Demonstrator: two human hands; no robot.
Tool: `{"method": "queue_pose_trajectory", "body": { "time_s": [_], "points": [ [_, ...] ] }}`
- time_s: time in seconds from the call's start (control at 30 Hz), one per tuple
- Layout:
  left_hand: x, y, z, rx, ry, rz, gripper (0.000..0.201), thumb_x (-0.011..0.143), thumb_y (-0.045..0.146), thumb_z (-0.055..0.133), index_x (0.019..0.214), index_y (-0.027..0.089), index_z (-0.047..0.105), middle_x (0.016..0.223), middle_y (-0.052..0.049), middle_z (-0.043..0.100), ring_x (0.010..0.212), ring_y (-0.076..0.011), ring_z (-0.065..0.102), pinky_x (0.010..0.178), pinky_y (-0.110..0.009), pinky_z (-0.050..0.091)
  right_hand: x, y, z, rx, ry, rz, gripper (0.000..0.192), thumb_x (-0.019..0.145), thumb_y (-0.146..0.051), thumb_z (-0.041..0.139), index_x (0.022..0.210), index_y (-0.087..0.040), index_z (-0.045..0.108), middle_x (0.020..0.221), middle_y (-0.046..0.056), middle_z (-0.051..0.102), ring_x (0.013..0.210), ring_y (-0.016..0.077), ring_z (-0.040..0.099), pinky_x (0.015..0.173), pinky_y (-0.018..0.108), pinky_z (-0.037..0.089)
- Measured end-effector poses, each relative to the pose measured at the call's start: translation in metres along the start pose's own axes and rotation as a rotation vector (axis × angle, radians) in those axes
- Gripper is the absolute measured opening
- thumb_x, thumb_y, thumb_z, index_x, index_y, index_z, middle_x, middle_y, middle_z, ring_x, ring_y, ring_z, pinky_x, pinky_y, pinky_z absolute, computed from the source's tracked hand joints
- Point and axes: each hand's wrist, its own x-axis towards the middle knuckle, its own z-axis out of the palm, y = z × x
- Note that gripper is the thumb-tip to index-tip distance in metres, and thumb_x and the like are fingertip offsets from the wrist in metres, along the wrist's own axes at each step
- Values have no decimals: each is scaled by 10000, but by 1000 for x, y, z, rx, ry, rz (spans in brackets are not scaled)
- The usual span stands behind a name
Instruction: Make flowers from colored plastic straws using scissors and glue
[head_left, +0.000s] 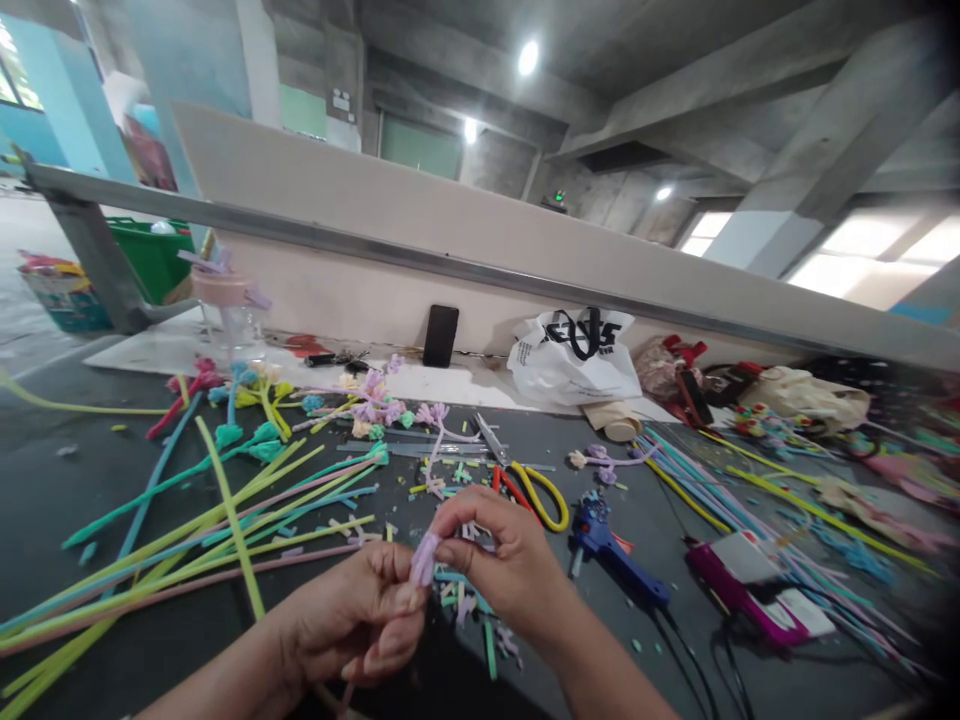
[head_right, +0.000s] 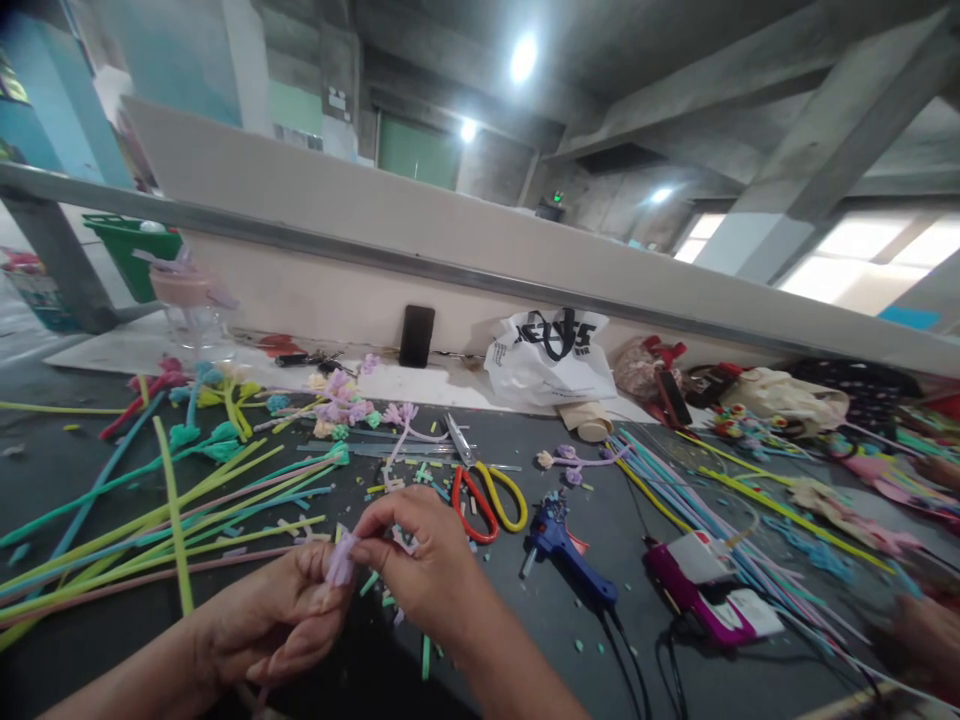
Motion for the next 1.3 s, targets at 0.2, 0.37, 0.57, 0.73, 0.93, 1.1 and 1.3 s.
{"method": "queue_pose_trajectory", "body": {
  "time_s": [0.2,0.37,0.57,0.73,0.93,1.1,1.3],
  "points": [
    [-1,2,0,33,86,6,146,749,225,601,715,157,477,460,41,481,306,-37,365,258,-114,249,1,5,0,106,-25,57,129,760,-318,610,781,-194,641,786,28,630,792,169,551,745,289,402],
    [3,11,5,130,310,112,150,785,234,551,684,156,472,496,35,482,337,-39,367,275,-117,248,3,20,0,393,32,137,294,845,-396,470,1036,-205,586,982,57,610,839,165,548,720,275,415],
    [11,14,10,293,564,243,193,755,282,595,660,121,545,619,-24,592,513,-84,513,499,-190,424,3,48,17,534,263,389,217,802,-372,543,899,-188,605,796,10,607,655,114,522,633,236,407],
    [14,15,8,304,682,330,128,711,253,647,715,130,614,667,1,571,571,-72,495,562,-180,402,0,49,31,712,55,517,212,731,-345,633,822,-158,592,667,-19,587,530,77,476,515,194,362],
    [13,16,10,473,776,514,107,667,220,676,613,138,635,889,-6,494,771,-110,493,640,-190,414,-6,35,37,1037,-151,531,285,666,-280,720,867,-139,575,776,10,623,710,95,568,678,211,409],
    [15,10,13,509,760,477,132,666,222,676,571,137,642,898,-16,492,788,-125,500,683,-211,422,-10,41,43,1148,-134,655,282,647,-315,731,747,-153,522,557,-43,564,485,74,523,539,235,461],
    [18,5,10,474,744,407,135,676,262,666,673,127,661,817,-36,570,706,-128,512,647,-232,405,-7,49,30,1060,5,662,289,617,-303,750,695,-154,515,499,-34,587,399,67,505,482,243,487]
  ]
}}
